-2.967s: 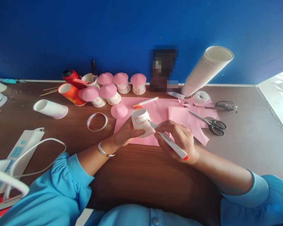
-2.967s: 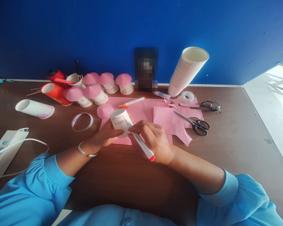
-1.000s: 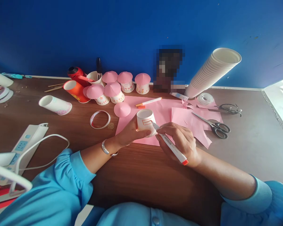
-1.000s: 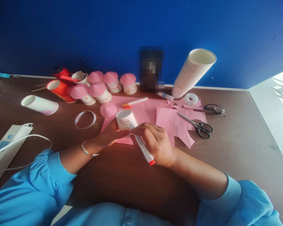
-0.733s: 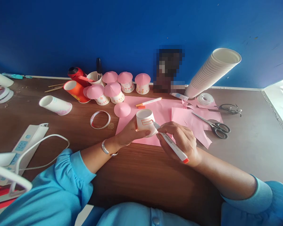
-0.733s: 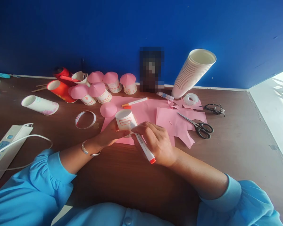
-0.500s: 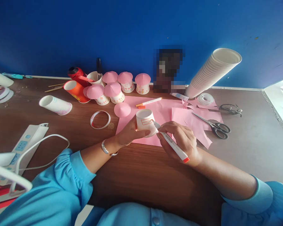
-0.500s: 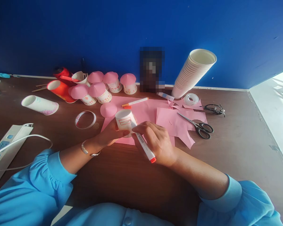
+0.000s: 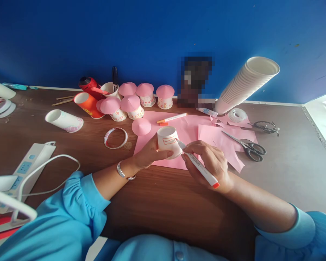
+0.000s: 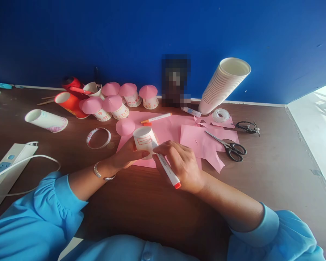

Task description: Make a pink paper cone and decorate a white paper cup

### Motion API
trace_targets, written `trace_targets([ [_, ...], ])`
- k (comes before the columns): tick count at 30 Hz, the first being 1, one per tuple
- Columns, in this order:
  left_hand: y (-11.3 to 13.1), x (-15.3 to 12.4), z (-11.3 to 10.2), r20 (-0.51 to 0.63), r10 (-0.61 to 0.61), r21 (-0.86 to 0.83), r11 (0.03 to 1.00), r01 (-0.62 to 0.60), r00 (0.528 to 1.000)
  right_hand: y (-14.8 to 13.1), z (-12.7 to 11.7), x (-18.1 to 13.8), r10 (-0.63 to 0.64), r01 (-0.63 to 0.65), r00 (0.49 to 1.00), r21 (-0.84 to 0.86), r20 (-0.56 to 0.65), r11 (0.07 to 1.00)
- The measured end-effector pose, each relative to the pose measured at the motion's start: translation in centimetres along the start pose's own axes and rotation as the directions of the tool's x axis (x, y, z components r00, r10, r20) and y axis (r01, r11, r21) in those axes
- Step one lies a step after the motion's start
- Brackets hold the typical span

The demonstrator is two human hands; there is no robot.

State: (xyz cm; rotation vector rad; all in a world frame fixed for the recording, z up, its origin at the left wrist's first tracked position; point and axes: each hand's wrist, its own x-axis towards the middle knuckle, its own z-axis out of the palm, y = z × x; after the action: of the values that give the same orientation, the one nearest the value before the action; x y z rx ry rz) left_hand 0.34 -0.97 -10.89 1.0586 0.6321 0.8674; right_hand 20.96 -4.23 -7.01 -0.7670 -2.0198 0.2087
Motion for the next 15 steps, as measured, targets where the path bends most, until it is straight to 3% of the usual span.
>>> trace_targets([
  [10, -0.09, 0.03, -0.12, 0.045, 0.015, 0.02, 1.0, -0.015, 0.999, -0.19, -0.27, -0.03, -0.03, 0.03, 1.0, 0.0, -0.008, 1.0],
  [15, 0.25, -0.12, -0.01, 0.007, -0.029, 0.08, 0.996, 0.028, 1.0, -0.29, -0.2, -0.12, -0.064, 0.063, 0.998, 0.036, 0.02, 0.997],
])
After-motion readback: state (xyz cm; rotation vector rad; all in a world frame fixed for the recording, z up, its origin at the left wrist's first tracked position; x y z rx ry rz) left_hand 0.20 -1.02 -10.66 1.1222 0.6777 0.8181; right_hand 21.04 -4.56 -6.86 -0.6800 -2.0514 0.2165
